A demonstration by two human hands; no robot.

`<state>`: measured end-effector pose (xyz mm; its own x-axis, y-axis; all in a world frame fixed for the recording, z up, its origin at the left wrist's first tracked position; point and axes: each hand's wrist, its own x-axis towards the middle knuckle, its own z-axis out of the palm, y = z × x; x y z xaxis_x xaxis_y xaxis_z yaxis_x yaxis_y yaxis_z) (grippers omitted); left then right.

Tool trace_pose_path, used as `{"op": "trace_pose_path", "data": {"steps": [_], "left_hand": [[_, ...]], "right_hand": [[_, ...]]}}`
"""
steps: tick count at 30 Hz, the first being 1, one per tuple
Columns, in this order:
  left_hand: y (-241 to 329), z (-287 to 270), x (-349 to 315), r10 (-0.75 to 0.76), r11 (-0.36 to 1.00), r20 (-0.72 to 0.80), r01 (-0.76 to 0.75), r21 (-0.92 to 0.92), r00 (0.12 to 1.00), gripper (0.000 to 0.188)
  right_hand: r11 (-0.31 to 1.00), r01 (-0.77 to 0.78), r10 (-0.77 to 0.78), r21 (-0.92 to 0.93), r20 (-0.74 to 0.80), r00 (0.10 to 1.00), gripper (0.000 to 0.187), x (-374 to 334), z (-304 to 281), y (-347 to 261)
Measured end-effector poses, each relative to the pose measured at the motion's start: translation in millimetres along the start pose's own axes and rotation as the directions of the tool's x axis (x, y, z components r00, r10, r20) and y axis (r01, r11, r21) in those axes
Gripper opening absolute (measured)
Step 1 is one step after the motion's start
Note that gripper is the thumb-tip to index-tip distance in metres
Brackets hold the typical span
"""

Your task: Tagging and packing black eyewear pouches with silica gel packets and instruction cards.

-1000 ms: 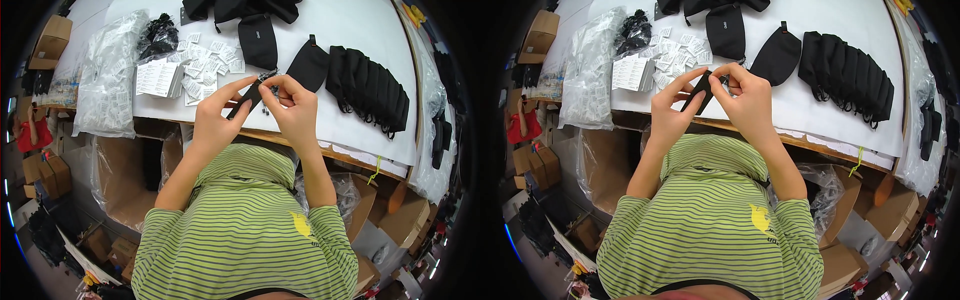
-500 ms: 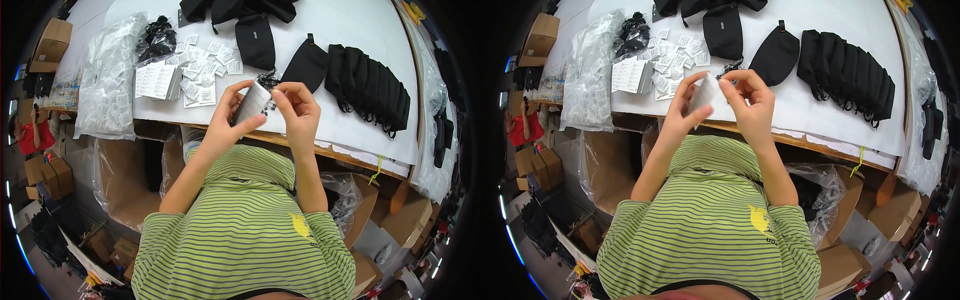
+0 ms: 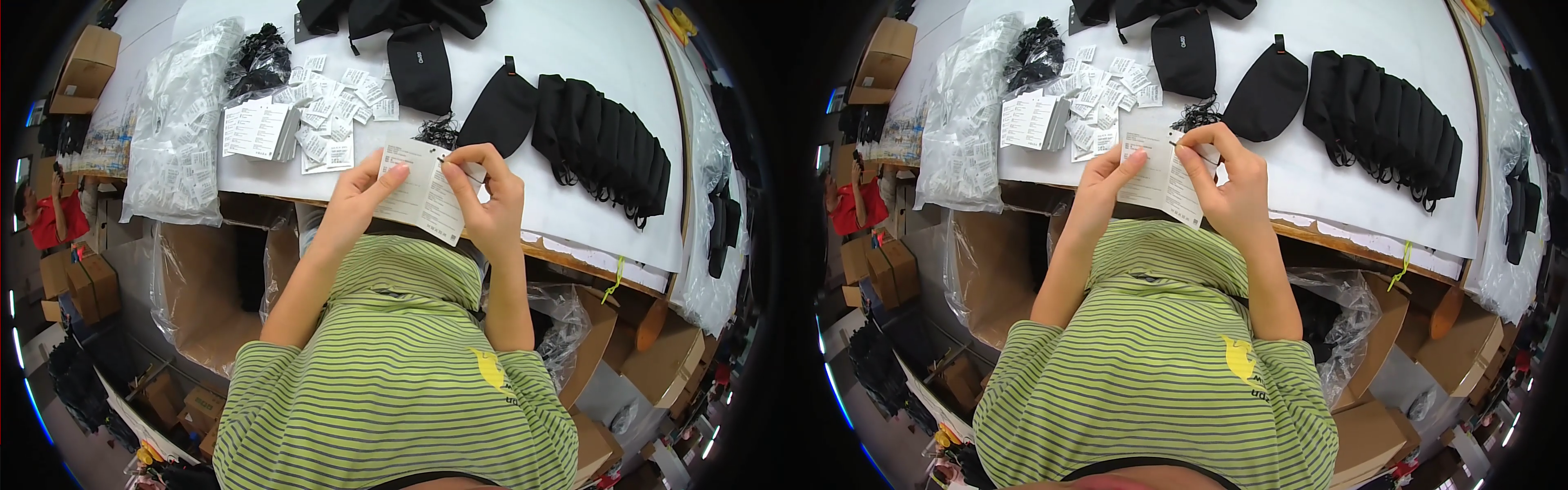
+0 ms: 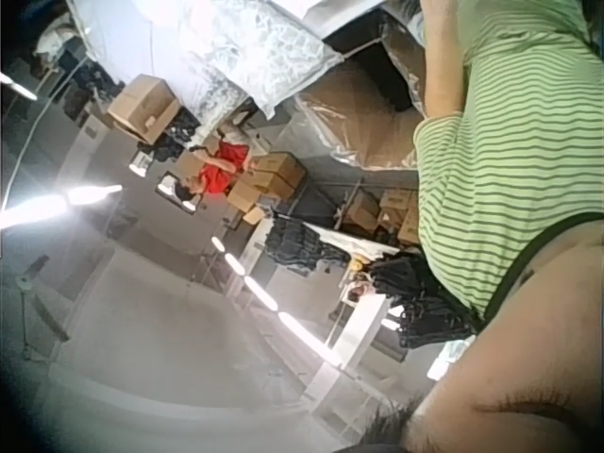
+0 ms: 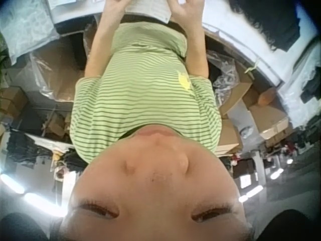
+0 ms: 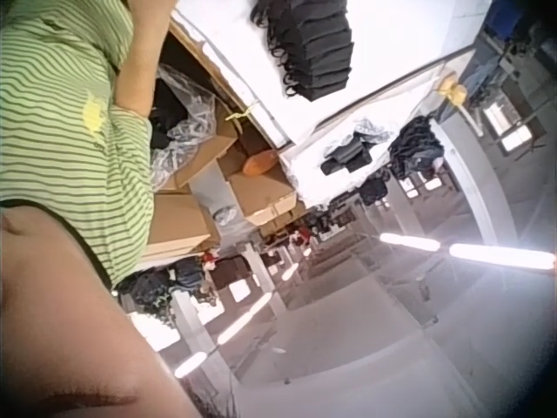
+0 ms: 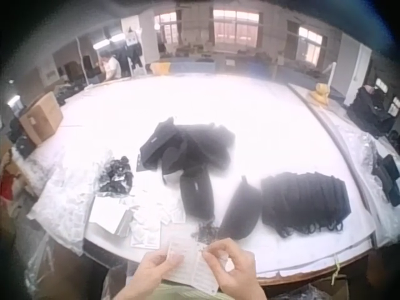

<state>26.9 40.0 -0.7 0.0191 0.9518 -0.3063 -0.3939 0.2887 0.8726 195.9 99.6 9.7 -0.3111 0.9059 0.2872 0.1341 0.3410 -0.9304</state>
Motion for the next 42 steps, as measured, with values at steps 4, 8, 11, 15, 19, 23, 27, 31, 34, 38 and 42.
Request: {"op": "trace_pose_path", "data": {"steps": [4,8,11,15,19,23,27,31,34,38,42], "left_hand": [[13.3,7.9,4.8,0.568,0.621,0.010,-0.437,0.650,0.823,0.031],[19.5,0.0,10.3,0.583,0.334,0.262,-0.521,0.785,0.769,0.021],[21.7,-1.8,11.3,0.556,0.279,0.290,-0.503,0.818,0.779,0.011],[20.7,0.3,11.6,0.539,0.269,0.284,-0.482,0.834,0.793,0.005],[12.2,-8.1,16.9,0.620,0.543,-0.083,-0.350,0.763,0.781,0.010],[31.0,-22.2,9.8,0.557,0.500,0.003,-0.338,0.797,0.831,0.026],[18.5,-22.0,19.2,0.442,0.840,-0.063,-0.388,0.380,0.895,0.023],[15.4,6.4,-8.4,-0.180,0.966,-0.021,0.173,-0.195,0.983,0.029],[-10.3,4.9,-2.5,-0.066,0.976,0.078,0.081,-0.200,0.995,0.034],[-20.3,20.5,4.9,0.120,0.990,-0.065,-0.124,-0.063,0.991,0.035],[-21.9,13.7,4.0,0.305,0.926,-0.147,-0.257,0.278,0.941,0.034]], "right_hand": [[0.999,0.003,0.002,-0.032,0.142,0.990,0.008,1.7,-7.2,-2.5],[0.999,0.027,-0.017,-0.041,0.230,0.973,0.009,1.7,-9.8,-6.7],[0.998,0.019,0.001,-0.067,0.283,0.959,0.009,1.2,-9.5,-7.9],[0.998,0.016,0.002,-0.065,0.269,0.963,0.009,1.1,-6.0,-4.8],[0.999,0.002,0.011,-0.053,0.250,0.968,0.008,0.9,-8.0,-7.3],[0.993,-0.054,0.084,-0.101,0.319,0.944,0.007,1.9,-16.0,-8.9],[0.986,-0.106,0.081,0.132,0.181,0.980,0.007,-0.3,-7.8,-3.3],[0.971,-0.115,0.124,0.209,-0.028,0.992,0.007,-1.9,5.7,3.9],[0.987,-0.089,0.103,0.132,-0.097,0.990,0.007,-3.2,19.1,8.3],[0.954,-0.205,0.245,0.219,-0.172,0.954,0.006,-6.3,24.8,23.6],[0.942,-0.256,0.301,0.216,-0.214,0.929,0.006,-2.9,10.0,18.3]]}}
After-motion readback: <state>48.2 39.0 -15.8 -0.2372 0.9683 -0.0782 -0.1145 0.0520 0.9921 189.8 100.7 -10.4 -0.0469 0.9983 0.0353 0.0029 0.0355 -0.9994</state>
